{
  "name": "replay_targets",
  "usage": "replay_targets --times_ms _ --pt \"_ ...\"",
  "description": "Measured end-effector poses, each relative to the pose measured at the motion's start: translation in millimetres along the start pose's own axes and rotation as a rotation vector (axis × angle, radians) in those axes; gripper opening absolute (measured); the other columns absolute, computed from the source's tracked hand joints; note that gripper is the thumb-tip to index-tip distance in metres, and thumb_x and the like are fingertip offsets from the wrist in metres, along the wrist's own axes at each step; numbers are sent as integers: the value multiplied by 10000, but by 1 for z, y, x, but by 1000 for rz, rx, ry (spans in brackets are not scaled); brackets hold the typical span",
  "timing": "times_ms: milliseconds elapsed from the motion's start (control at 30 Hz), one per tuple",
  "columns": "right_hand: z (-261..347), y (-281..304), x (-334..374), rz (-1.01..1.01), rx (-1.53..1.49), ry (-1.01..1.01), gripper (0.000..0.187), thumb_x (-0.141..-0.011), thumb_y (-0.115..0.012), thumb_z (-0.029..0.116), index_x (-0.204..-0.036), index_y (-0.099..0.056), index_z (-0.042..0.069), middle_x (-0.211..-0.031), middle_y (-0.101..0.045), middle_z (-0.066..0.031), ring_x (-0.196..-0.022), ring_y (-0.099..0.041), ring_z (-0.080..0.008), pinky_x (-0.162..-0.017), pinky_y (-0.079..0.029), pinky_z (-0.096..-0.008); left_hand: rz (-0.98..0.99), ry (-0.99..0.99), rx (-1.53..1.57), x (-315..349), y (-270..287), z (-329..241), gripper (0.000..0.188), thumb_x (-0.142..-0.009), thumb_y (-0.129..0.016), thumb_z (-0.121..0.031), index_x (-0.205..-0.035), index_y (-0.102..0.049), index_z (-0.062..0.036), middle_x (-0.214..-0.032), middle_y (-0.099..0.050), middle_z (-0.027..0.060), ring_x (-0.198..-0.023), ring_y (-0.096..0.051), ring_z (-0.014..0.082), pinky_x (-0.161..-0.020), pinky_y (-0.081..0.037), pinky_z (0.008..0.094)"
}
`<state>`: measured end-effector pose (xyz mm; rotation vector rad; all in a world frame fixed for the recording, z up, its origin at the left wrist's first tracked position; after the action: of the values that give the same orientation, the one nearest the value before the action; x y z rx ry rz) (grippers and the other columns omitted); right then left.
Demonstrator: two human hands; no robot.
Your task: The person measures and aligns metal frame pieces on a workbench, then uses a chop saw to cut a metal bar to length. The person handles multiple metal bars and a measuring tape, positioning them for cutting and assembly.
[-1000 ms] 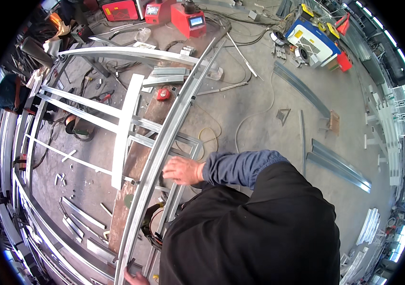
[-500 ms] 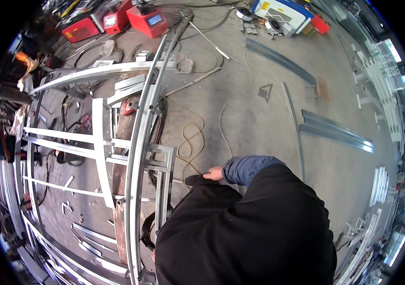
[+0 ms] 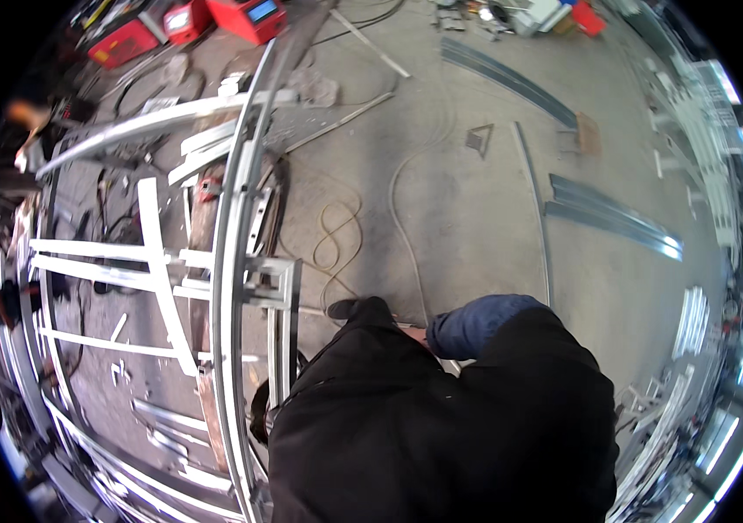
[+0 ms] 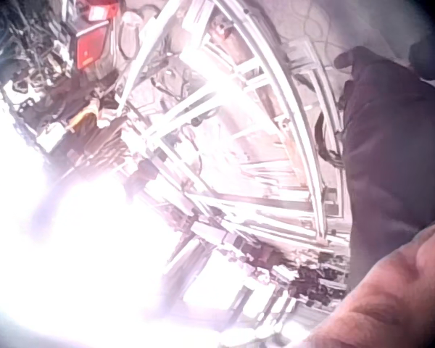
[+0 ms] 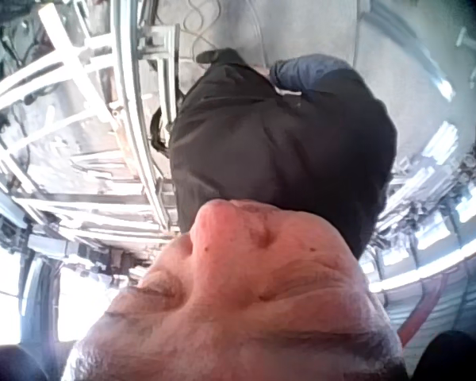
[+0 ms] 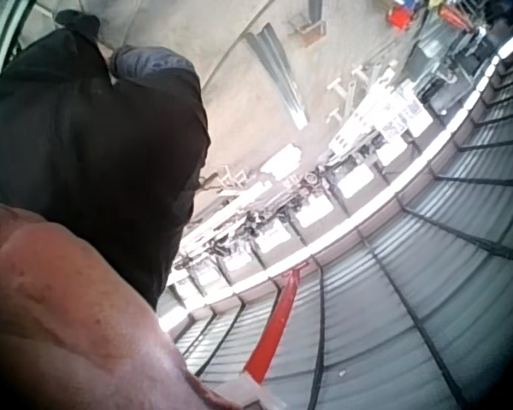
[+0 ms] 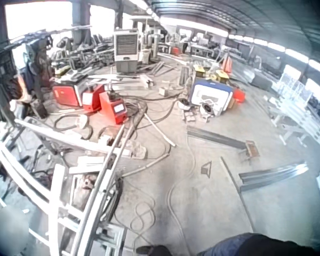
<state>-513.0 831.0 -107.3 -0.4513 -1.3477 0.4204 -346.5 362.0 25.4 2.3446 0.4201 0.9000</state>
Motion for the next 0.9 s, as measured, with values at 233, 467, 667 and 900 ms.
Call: replay_targets --times_ms 233,467,667,900 --pt "19 -12 7 -23 41 -145 486 -1121 -672 347 -1517 -637 66 -1435 -728 -79 -1231 -669 -173 -1050 -547 -384 18 133 220 24 -18 5 455 -1014 -747 -148 -1429 -652 13 -1341 -717 144 -1234 -688 255 -1068 -540 371" --pt "113 -53 2 36 899 -357 414 -1093 -645 410 -1285 -772 65 -1205 -818 -92 -1049 -754 -237 -903 -601 -419 0 253 449 46 -31 20 442 -1028 -740 -145 -1430 -650 17 -1335 -722 138 -1230 -689 241 -1066 -541 362" --pt "351 -336 -53 166 1611 900 317 -1001 -680 324 -1044 -701 11 -1009 -733 -214 -955 -710 -385 -838 -556 -482 -2 295 633 59 -51 45 431 -1041 -734 -144 -1431 -649 21 -1330 -726 134 -1227 -690 230 -1063 -542 354" --pt "379 -472 -236 -12 2451 1148 746 -903 -790 203 -1607 -552 143 -1698 -476 -159 -1544 -473 -375 -1309 -357 -500 10 303 798 60 -49 74 419 -1055 -727 -141 -1432 -648 25 -1324 -731 128 -1224 -691 216 -1061 -543 346"
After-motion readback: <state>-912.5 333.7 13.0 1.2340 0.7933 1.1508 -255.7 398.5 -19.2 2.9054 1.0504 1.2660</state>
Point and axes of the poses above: each hand's wrist, its own x-axis away from the middle knuckle, its own y-axis out of the back of the hand, z = x × y, the point moved 2 cm from there along -x, towards the middle knuckle
